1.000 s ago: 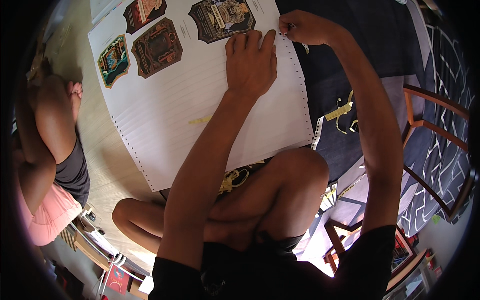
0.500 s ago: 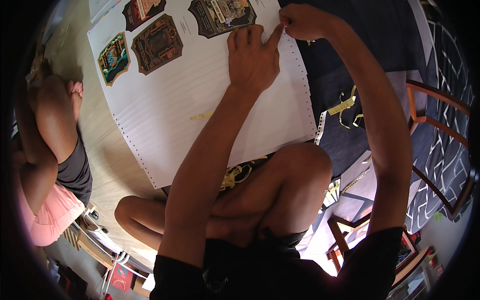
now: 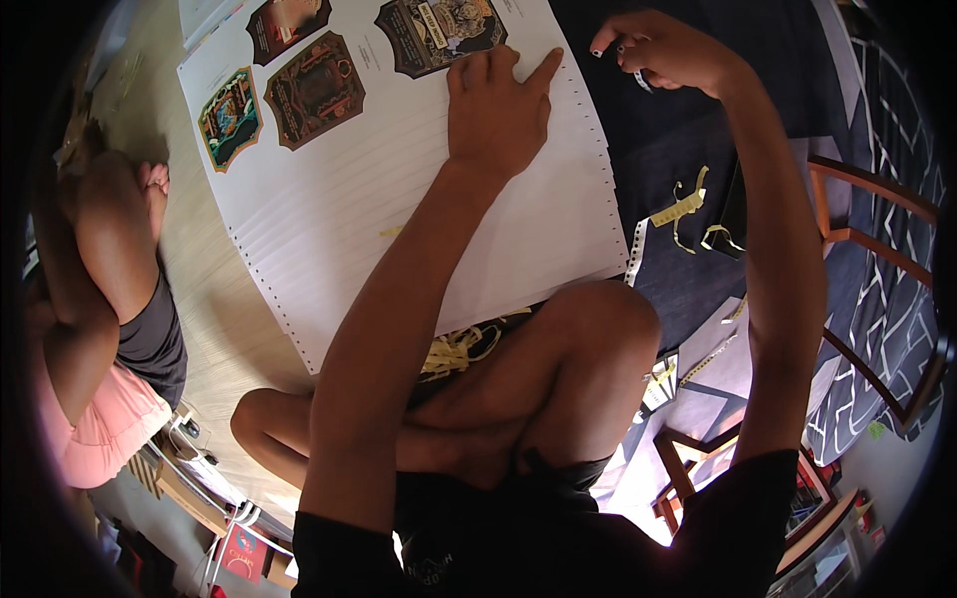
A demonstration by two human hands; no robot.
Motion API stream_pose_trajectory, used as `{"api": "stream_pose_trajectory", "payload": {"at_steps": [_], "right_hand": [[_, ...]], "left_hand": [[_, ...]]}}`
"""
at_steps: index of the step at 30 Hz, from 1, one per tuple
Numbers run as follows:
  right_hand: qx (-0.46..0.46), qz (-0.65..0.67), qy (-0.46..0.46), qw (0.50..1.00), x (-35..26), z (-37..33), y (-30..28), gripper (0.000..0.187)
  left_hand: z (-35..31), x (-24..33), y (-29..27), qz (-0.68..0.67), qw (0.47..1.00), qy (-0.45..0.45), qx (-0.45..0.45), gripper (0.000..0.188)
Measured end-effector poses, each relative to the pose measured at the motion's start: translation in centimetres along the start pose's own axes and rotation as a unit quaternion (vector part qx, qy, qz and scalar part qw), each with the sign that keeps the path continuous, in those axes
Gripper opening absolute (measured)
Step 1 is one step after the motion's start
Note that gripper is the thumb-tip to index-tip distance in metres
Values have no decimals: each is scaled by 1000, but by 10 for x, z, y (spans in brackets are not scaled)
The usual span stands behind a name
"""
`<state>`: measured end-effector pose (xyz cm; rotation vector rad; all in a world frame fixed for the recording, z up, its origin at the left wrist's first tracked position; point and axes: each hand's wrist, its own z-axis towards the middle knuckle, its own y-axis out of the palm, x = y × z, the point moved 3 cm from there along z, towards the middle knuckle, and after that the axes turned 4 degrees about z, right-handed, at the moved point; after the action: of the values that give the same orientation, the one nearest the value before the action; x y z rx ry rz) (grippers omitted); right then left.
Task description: The person sits on the floor and assembles a paper craft by attaching small perforated paper strips to the edges of a large printed sheet. They repeatedly tear off pieces from a strip and press them onto the sheet's border, then flip the sheet to work on the other side.
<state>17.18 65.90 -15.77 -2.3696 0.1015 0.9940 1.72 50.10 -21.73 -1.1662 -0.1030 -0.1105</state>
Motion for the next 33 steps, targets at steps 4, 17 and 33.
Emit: {"api": "stream_pose_trajectory", "payload": {"at_steps": [4,17,33], "right_hand": [[-12,152,-21,988,0,-27,4,47],[8,223,-66,972,29,-16,56,56],[104,82,-127,983,32,-15,66,60]], "left_hand": [[-2,4,3,-41,997,-59,0,49],[-3,10,6,-28,998,-45,44,47],[-5,9,7,-32,997,-44,54,41]]}}
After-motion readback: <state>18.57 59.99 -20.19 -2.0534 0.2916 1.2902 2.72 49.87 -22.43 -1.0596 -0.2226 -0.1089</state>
